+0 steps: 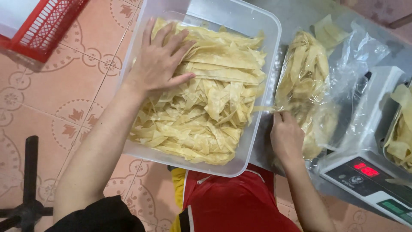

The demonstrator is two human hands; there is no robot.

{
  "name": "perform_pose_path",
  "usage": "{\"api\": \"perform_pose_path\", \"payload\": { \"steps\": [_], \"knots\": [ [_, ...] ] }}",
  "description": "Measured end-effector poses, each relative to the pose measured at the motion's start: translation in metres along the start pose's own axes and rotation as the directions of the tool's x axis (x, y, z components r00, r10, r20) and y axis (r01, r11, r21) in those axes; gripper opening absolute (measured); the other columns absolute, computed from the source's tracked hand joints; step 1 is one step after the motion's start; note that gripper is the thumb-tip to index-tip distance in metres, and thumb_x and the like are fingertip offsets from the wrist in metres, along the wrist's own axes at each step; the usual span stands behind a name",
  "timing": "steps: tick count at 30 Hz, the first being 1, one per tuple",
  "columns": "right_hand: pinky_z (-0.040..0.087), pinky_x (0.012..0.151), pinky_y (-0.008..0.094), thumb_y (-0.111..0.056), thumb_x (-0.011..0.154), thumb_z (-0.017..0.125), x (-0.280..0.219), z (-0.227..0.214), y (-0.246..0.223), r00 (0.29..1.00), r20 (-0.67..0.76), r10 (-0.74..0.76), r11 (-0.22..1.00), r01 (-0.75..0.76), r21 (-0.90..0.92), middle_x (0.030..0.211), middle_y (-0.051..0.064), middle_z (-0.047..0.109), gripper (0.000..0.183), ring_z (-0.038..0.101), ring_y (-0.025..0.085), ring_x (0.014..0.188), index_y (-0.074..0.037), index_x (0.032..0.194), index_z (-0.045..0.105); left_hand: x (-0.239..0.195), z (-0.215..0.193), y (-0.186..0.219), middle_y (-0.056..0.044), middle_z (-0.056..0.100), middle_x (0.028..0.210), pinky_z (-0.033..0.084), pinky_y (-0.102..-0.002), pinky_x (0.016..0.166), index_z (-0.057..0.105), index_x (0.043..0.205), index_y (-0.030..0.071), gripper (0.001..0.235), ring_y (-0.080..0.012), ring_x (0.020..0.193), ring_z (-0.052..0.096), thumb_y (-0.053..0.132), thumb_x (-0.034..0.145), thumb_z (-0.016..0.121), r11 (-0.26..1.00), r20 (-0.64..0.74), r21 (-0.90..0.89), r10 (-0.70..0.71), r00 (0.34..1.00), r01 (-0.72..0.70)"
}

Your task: Weighing and bagging crispy food items from a large container into smaller plastic bags.

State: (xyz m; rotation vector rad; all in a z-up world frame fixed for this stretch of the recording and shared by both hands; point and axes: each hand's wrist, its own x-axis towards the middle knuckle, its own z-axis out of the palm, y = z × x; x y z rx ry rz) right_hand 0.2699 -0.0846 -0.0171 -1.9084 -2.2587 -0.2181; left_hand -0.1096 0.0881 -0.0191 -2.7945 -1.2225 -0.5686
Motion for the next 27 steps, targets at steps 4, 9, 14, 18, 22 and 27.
{"api": "perform_pose_path", "payload": {
  "steps": [4,9,14,18,22,27],
  "knots": [
    [0.058,0.069,0.045,-0.001,0.091,0.058,0.004,0.003,0.001,0.996,0.078,0.044,0.997,-0.038,-0.073,0.1,0.02,0.071,0.017,0.071,0.036,0.088,0.002,0.101,0.071,0.005,-0.019,0.01,-0.016,0.055,0.149,0.023,-0.063,0.121,0.06,0.146,0.006,0.084,-0.036,0.144,0.042,0.078,0.105,0.048,0.953,-0.154,0.269,0.183,0.971,-0.137],
    [0.058,0.069,0.045,-0.001,0.092,0.058,-0.001,0.019,0.016,0.989,0.119,0.084,0.985,-0.064,-0.162,0.105,0.022,0.071,0.015,0.071,0.035,0.087,0.004,0.099,0.071,-0.001,-0.016,0.006,-0.018,0.056,0.14,0.018,-0.061,0.13,0.062,0.142,-0.005,0.079,-0.0369,0.145,0.045,0.068,0.114,0.054,0.961,-0.204,0.229,0.203,0.958,-0.155],
    [0.059,0.073,0.045,-0.001,0.089,0.061,0.002,0.018,0.021,0.99,0.126,0.065,0.976,-0.037,-0.214,0.105,0.02,0.072,0.015,0.071,0.034,0.088,0.001,0.099,0.072,-0.008,-0.009,-0.011,-0.012,0.068,0.121,0.027,-0.055,0.127,0.072,0.112,0.002,0.054,-0.0303,0.128,0.056,0.052,0.113,0.055,0.972,-0.36,0.224,0.151,0.921,-0.071],
    [0.058,0.072,0.043,-0.008,0.084,0.067,0.009,0.004,0.014,0.984,0.171,0.056,0.976,-0.018,-0.215,0.103,0.019,0.072,0.013,0.07,0.033,0.093,0.0,0.092,0.072,-0.007,-0.009,-0.012,-0.008,0.069,0.096,0.038,-0.051,0.117,0.072,0.085,0.005,0.051,-0.027,0.106,0.066,0.044,0.114,0.057,0.988,-0.454,0.127,0.132,0.881,-0.082],
    [0.058,0.076,0.041,-0.008,0.083,0.068,0.011,-0.004,0.011,0.996,0.094,-0.014,0.978,0.033,-0.204,0.107,0.017,0.072,0.015,0.07,0.032,0.096,0.0,0.095,0.072,-0.006,-0.011,-0.009,-0.006,0.066,0.089,0.052,-0.047,0.105,0.072,0.092,0.009,0.047,-0.0196,0.082,0.066,0.045,0.115,0.055,0.981,-0.481,0.151,0.18,0.858,-0.121],
    [0.058,0.077,0.042,-0.006,0.087,0.067,0.01,-0.002,0.018,0.992,0.108,-0.067,0.978,0.087,-0.191,0.115,0.015,0.073,0.008,0.07,0.032,0.098,-0.002,0.093,0.07,-0.004,-0.016,-0.007,-0.006,0.059,0.084,0.049,-0.031,0.063,0.063,0.087,0.006,0.055,-0.0163,0.065,0.059,0.049,0.118,0.051,0.988,-0.498,0.071,0.157,0.853,-0.14]
  ]
}}
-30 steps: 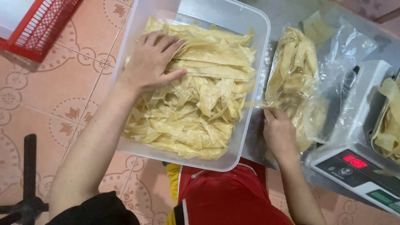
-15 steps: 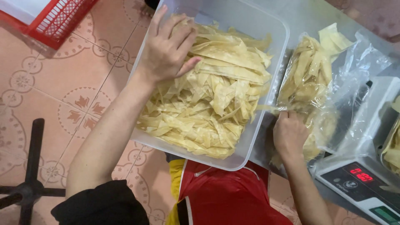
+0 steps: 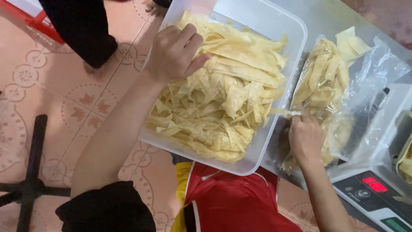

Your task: Weighing and bagging crispy food items from a large container into smaller plastic bags.

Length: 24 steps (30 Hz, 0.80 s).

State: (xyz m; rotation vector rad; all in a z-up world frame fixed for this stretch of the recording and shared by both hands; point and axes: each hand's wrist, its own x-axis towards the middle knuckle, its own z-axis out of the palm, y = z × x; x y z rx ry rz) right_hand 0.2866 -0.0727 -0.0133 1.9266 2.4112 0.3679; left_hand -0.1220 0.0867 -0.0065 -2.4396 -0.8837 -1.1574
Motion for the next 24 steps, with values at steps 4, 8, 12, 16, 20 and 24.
{"api": "perform_pose_path", "payload": {
  "steps": [4,8,12,16,20,24],
  "knots": [
    [0.059,0.08,0.041,-0.006,0.084,0.067,0.003,0.001,0.001,0.998,0.047,-0.032,0.998,0.034,-0.052,0.112,0.015,0.072,0.012,0.07,0.032,0.101,-0.002,0.096,0.069,0.0,-0.001,-0.001,-0.006,0.06,0.081,0.044,-0.03,0.053,0.061,0.081,0.008,0.054,-0.0145,0.056,0.055,0.051,0.111,0.05,0.998,0.052,0.033,-0.046,0.998,0.044],
    [0.057,0.075,0.044,-0.013,0.086,0.07,0.002,0.0,0.003,1.0,0.011,-0.01,0.999,0.01,-0.038,0.1,0.017,0.071,0.017,0.069,0.034,0.094,-0.001,0.098,0.069,0.002,-0.007,0.0,-0.005,0.056,0.083,0.046,-0.033,0.061,0.059,0.085,0.008,0.052,-0.019,0.062,0.055,0.049,0.117,0.052,0.997,0.009,0.078,0.004,1.0,-0.005],
    [0.055,0.075,0.045,-0.011,0.094,0.071,-0.008,-0.015,0.003,0.997,-0.034,0.069,0.997,-0.068,0.032,0.095,0.015,0.071,0.024,0.068,0.033,0.09,-0.004,0.117,0.073,0.003,-0.007,0.0,-0.006,0.055,0.083,0.046,-0.035,0.063,0.057,0.084,0.008,0.05,-0.0208,0.063,0.054,0.047,0.115,0.053,0.997,0.01,0.072,-0.001,1.0,0.0],
    [0.057,0.081,0.04,-0.011,0.1,0.071,-0.016,-0.048,0.003,0.988,-0.134,0.077,0.994,-0.065,0.086,0.101,0.013,0.075,0.019,0.071,0.027,0.09,-0.007,0.119,0.072,0.005,-0.004,-0.002,-0.007,0.058,0.086,0.048,-0.036,0.066,0.062,0.086,0.007,0.052,-0.0218,0.069,0.058,0.051,0.115,0.058,0.995,0.032,0.093,-0.033,0.999,0.03],
    [0.058,0.073,0.031,-0.01,0.097,0.076,-0.001,-0.115,0.001,0.982,0.004,0.188,0.938,-0.181,0.294,0.095,0.009,0.077,0.03,0.073,0.017,0.08,-0.008,0.127,0.076,0.007,0.003,-0.002,-0.01,0.065,0.11,0.05,-0.038,0.091,0.066,0.109,0.003,0.053,-0.0238,0.103,0.063,0.055,0.111,0.052,0.993,0.073,0.12,-0.029,0.997,0.02],
    [0.058,0.073,0.025,-0.001,0.102,0.074,0.057,-0.152,-0.017,0.969,-0.245,-0.024,0.833,0.154,0.531,0.103,0.011,0.076,0.015,0.073,0.014,0.085,-0.005,0.116,0.077,-0.009,0.022,-0.007,-0.009,0.068,0.113,0.048,-0.04,0.096,0.068,0.125,0.005,0.054,-0.0229,0.108,0.063,0.055,0.114,0.05,0.995,0.258,0.054,-0.093,0.962,0.082]
  ]
}}
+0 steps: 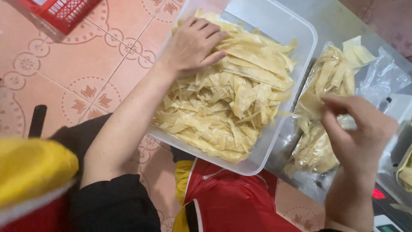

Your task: Weighing and bagging crispy food items from a large container into smaller plastic bags.

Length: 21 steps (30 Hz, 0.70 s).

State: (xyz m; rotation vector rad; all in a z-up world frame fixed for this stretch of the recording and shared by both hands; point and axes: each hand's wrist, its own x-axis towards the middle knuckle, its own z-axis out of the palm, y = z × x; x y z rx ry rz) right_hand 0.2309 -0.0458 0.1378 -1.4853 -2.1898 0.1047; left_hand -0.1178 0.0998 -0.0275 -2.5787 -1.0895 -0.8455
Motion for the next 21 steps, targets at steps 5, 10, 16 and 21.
{"api": "perform_pose_path", "payload": {
  "steps": [5,10,16,21],
  "knots": [
    [0.055,0.092,0.035,-0.021,0.102,0.078,0.085,0.069,0.012,0.95,0.259,-0.172,0.985,0.159,0.073,0.123,0.013,0.07,0.034,0.067,0.021,0.106,-0.006,0.132,0.068,0.001,-0.008,0.001,-0.008,0.069,0.113,0.047,-0.04,0.095,0.07,0.124,0.009,0.05,-0.0228,0.108,0.062,0.053,0.116,0.047,1.0,0.042,-0.029,-0.004,0.999,0.005],
    [0.03,0.113,0.055,-0.05,0.077,0.088,0.13,0.146,0.002,0.839,0.398,-0.371,0.928,0.352,0.124,0.154,0.036,0.037,0.116,0.031,0.044,0.142,0.005,0.16,0.029,0.003,-0.004,-0.002,-0.01,0.067,0.106,0.046,-0.04,0.088,0.071,0.125,0.009,0.052,-0.0232,0.099,0.061,0.054,0.113,0.048,1.0,0.04,0.003,0.025,0.999,-0.025],
    [0.046,0.103,0.05,-0.046,0.073,0.093,0.145,0.172,0.017,0.837,0.471,-0.279,0.96,0.234,0.152,0.127,0.03,0.061,0.104,0.057,0.042,0.12,0.007,0.147,0.045,0.003,-0.012,-0.006,-0.011,0.065,0.115,0.045,-0.042,0.095,0.069,0.121,0.005,0.056,-0.0249,0.106,0.059,0.057,0.113,0.05,0.999,-0.033,-0.017,-0.033,0.999,0.033],
    [0.059,0.073,0.037,-0.014,0.075,0.078,0.16,0.138,0.003,0.815,0.546,0.194,0.965,-0.259,0.045,0.087,0.011,0.073,0.038,0.07,0.022,0.076,0.0,0.11,0.073,0.005,-0.01,-0.011,-0.011,0.063,0.119,0.044,-0.043,0.098,0.068,0.123,0.003,0.066,-0.0247,0.111,0.056,0.064,0.115,0.043,0.996,-0.21,0.062,-0.055,0.976,0.07]
  ]
}}
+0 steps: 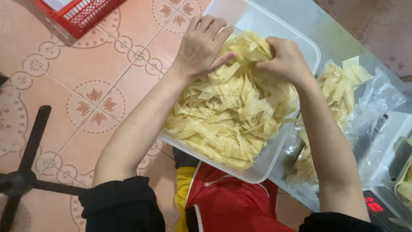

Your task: Weighing and bagging crispy food items from a large container into smaller plastic bags.

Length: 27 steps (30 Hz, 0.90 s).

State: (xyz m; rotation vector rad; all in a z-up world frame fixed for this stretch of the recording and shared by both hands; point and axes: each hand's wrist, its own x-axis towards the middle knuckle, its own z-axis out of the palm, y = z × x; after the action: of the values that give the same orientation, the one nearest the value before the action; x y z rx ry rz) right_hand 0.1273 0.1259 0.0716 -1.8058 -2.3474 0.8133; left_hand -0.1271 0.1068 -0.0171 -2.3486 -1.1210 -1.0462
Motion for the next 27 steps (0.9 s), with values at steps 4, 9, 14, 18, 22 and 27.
{"api": "perform_pose_path", "payload": {
  "steps": [4,9,14,18,22,27],
  "knots": [
    [0.058,0.078,0.03,-0.006,0.076,0.075,-0.008,-0.018,0.023,0.985,-0.084,-0.148,0.954,0.165,0.251,0.098,0.008,0.075,0.037,0.069,0.013,0.085,0.0,0.113,0.071,0.001,0.002,0.0,-0.011,0.062,0.118,0.044,-0.043,0.097,0.068,0.125,0.003,0.067,-0.0267,0.111,0.056,0.063,0.115,0.041,0.998,-0.035,-0.014,-0.064,0.997,0.064],
    [0.062,0.084,0.033,0.003,0.082,0.069,-0.01,-0.024,0.043,0.986,-0.128,-0.106,0.609,0.166,0.775,0.106,0.008,0.074,0.032,0.073,0.016,0.09,0.001,0.114,0.068,0.001,-0.003,0.003,-0.011,0.061,0.123,0.043,-0.043,0.101,0.064,0.13,0.002,0.069,-0.0255,0.116,0.056,0.066,0.116,0.041,0.999,-0.018,-0.019,-0.03,0.999,0.03],
    [0.065,0.096,0.037,0.007,0.084,0.067,-0.022,-0.033,0.046,0.946,-0.291,-0.14,0.357,0.323,0.877,0.111,0.01,0.073,0.031,0.075,0.02,0.099,0.001,0.115,0.066,0.005,-0.011,0.007,-0.011,0.061,0.122,0.043,-0.044,0.101,0.065,0.128,0.001,0.068,-0.0262,0.115,0.055,0.064,0.114,0.044,0.999,0.029,-0.047,-0.006,1.0,0.007],
    [0.062,0.09,0.035,0.008,0.087,0.065,-0.03,-0.047,0.049,0.854,-0.474,-0.215,0.178,0.511,0.841,0.106,0.011,0.069,0.03,0.071,0.021,0.094,0.006,0.116,0.063,0.008,-0.013,0.013,-0.01,0.061,0.12,0.043,-0.045,0.102,0.065,0.126,0.002,0.07,-0.0265,0.114,0.055,0.069,0.109,0.05,0.998,0.034,-0.055,0.041,0.999,-0.039],
    [0.063,0.09,0.037,0.008,0.089,0.07,-0.042,-0.058,0.029,0.841,-0.513,-0.173,0.161,0.538,0.827,0.112,0.012,0.069,0.032,0.072,0.023,0.095,0.004,0.12,0.061,0.033,-0.04,0.045,-0.013,0.062,0.123,0.043,-0.048,0.104,0.063,0.126,0.003,0.07,-0.0293,0.119,0.055,0.069,0.106,0.054,0.984,0.017,-0.177,0.021,1.0,-0.018],
    [0.064,0.09,0.037,0.002,0.084,0.064,-0.054,-0.043,0.011,0.877,-0.463,-0.13,0.18,0.48,0.859,0.112,0.012,0.069,0.041,0.073,0.023,0.097,0.003,0.124,0.057,0.073,-0.062,0.119,-0.028,0.044,0.154,0.036,-0.056,0.114,0.035,0.154,-0.008,0.073,-0.0358,0.144,0.04,0.053,0.114,0.045,0.658,-0.005,-0.705,-0.375,0.927,0.263]
  ]
}}
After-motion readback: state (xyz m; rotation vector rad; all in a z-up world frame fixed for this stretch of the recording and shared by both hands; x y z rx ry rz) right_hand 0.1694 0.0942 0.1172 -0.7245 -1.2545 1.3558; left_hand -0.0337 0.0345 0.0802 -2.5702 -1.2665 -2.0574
